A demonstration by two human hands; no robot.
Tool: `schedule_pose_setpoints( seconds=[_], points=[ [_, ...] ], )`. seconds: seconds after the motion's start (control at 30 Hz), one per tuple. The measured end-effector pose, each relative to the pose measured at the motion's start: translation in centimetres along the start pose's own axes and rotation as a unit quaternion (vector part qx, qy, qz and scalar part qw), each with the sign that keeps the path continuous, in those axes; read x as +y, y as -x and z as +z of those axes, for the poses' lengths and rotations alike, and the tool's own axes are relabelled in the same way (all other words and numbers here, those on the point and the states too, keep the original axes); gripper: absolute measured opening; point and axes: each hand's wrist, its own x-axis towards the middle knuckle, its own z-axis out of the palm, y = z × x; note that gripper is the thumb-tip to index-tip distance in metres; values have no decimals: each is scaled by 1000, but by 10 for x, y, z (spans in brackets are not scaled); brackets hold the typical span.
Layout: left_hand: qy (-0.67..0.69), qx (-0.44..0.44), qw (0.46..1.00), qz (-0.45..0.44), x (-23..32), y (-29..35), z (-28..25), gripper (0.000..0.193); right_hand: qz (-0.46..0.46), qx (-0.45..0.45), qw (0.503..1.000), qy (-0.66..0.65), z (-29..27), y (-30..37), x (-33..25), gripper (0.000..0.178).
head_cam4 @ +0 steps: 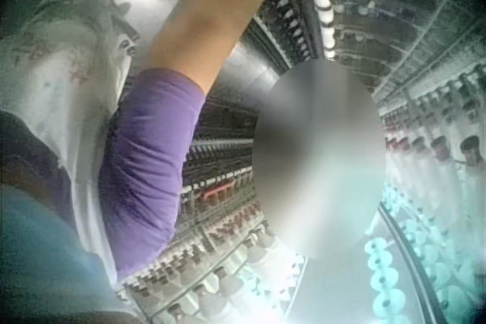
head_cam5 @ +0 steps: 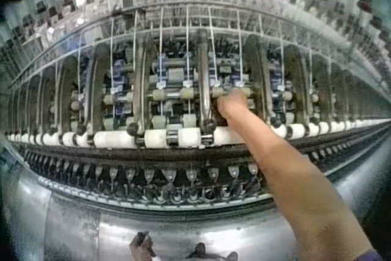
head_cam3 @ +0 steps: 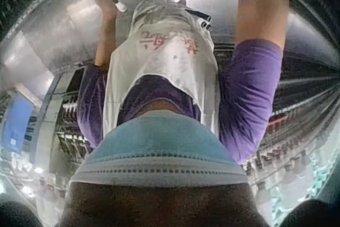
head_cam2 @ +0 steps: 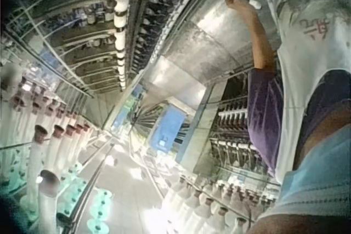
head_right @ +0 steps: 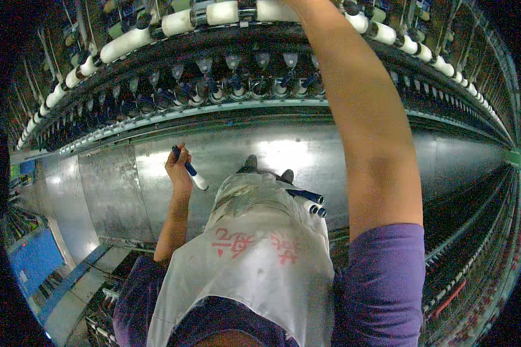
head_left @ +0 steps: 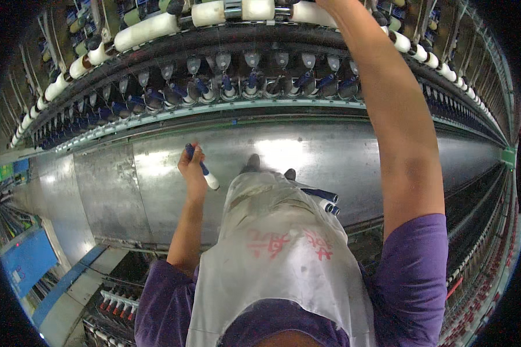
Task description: The person operates a textile machine by inserting white and pink spools into slots, threading yarn through guides, and adjusting components. They walk between machines, retrieve spools from a bag, and place them into the machine while handling yarn with both hands.
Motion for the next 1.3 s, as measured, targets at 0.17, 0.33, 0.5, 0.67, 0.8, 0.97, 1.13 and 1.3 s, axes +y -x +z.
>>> schedule_pose_setpoints(
  seconds=[0.17,0.33,0.5,0.67,0.8,0.97,1.13,1.3],
  points=[
    [95,0,995,-28,23,-12,33,21,-79,-19,971,225,-8,11,-19,11],
    [212,-67,974,-55,50,-13,84,34,-221,2,927,304,-32,41,-13,12],
    [302,-125,941,-92,68,4,114,36,-307,-127,916,227,-66,161,96,45],
    [422,-148,883,-145,69,25,129,42,-98,-421,892,-133,-58,251,230,51],
    [482,-174,835,-200,67,38,133,44,155,-457,819,-311,-97,282,262,14],
    [447,-306,821,-179,66,65,143,41,116,-255,907,-316,-141,270,278,14],
    [510,-385,738,-217,58,94,166,32,-15,-381,912,-151,-134,275,271,22],
    [561,-408,679,-241,49,111,174,34,-1,-540,822,-182,-128,295,255,26]
  ],
)
